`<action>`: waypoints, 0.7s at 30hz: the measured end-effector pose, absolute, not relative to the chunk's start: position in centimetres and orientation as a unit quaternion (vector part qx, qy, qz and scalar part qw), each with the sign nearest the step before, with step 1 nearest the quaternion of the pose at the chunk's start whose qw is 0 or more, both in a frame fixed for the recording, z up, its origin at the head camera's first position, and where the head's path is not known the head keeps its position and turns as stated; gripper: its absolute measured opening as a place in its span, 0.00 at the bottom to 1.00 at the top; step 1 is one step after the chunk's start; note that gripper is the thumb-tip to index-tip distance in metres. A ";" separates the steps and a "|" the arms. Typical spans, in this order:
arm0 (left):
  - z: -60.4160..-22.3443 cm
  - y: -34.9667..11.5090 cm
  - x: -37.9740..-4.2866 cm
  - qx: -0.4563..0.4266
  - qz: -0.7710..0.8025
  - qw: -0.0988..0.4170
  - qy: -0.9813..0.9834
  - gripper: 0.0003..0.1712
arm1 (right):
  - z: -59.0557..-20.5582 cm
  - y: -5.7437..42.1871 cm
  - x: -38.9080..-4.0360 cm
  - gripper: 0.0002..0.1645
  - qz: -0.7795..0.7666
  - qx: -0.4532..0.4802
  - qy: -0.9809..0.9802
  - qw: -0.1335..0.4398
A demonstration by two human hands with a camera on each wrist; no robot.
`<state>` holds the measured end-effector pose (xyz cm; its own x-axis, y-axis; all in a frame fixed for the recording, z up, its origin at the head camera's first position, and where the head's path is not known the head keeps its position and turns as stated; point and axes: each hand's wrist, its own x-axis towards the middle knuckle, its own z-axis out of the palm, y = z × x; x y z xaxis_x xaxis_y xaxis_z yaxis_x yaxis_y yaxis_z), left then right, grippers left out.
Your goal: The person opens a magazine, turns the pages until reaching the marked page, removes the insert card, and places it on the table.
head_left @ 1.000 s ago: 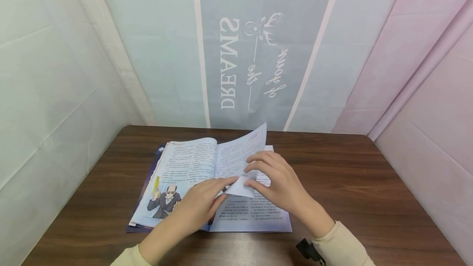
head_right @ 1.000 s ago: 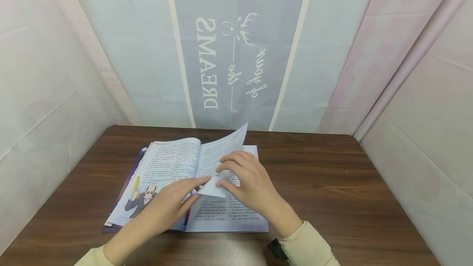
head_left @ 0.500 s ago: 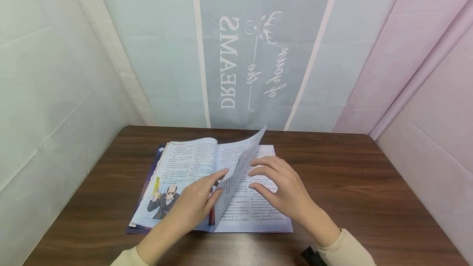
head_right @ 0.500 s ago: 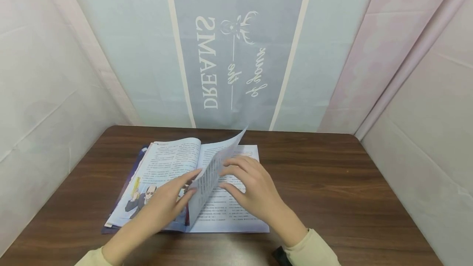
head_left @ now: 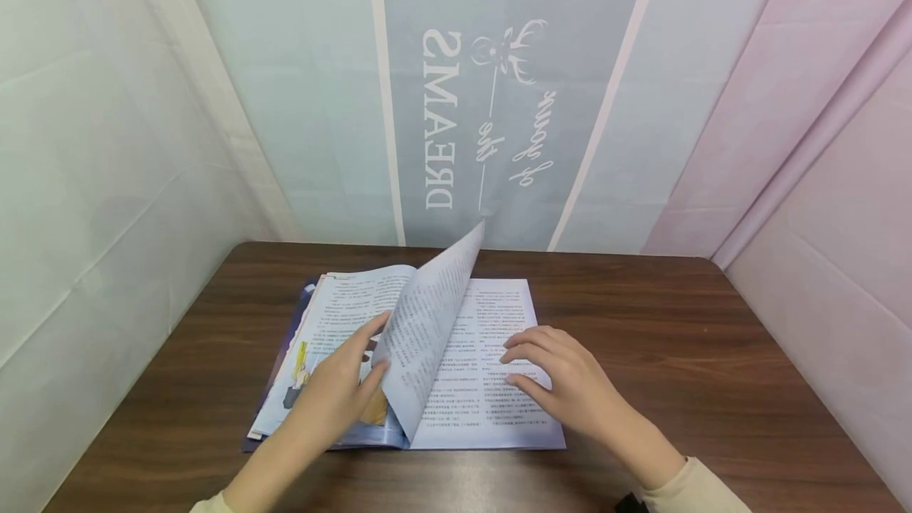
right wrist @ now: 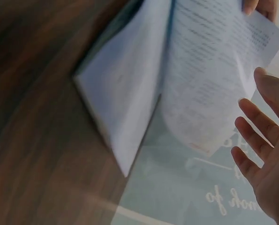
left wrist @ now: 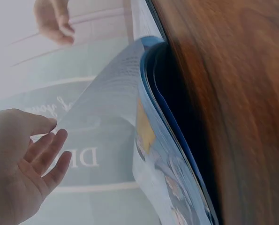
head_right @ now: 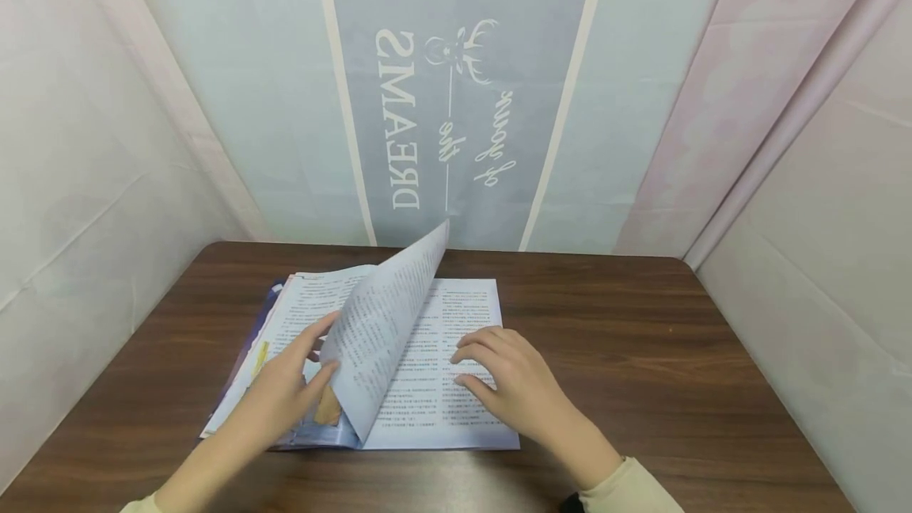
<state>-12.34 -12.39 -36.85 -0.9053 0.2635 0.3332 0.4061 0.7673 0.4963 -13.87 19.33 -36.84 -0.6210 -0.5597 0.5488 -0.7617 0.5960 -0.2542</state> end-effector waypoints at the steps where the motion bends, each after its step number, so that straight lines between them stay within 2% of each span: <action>1: -36.9 -12.6 -12.3 -0.173 -0.290 0.118 -0.934 0.40 | -37.0 19.5 -13.8 0.17 0.233 0.380 -0.870 0.208; 7: -37.5 -14.0 -12.2 -0.146 -0.288 0.086 -0.942 0.44 | -38.0 20.5 -13.6 0.16 0.207 0.365 -0.891 0.174; 21: -39.4 -17.3 -11.4 -0.140 -0.262 0.090 -0.951 0.53 | -40.3 22.8 -13.2 0.19 0.182 0.369 -0.908 0.074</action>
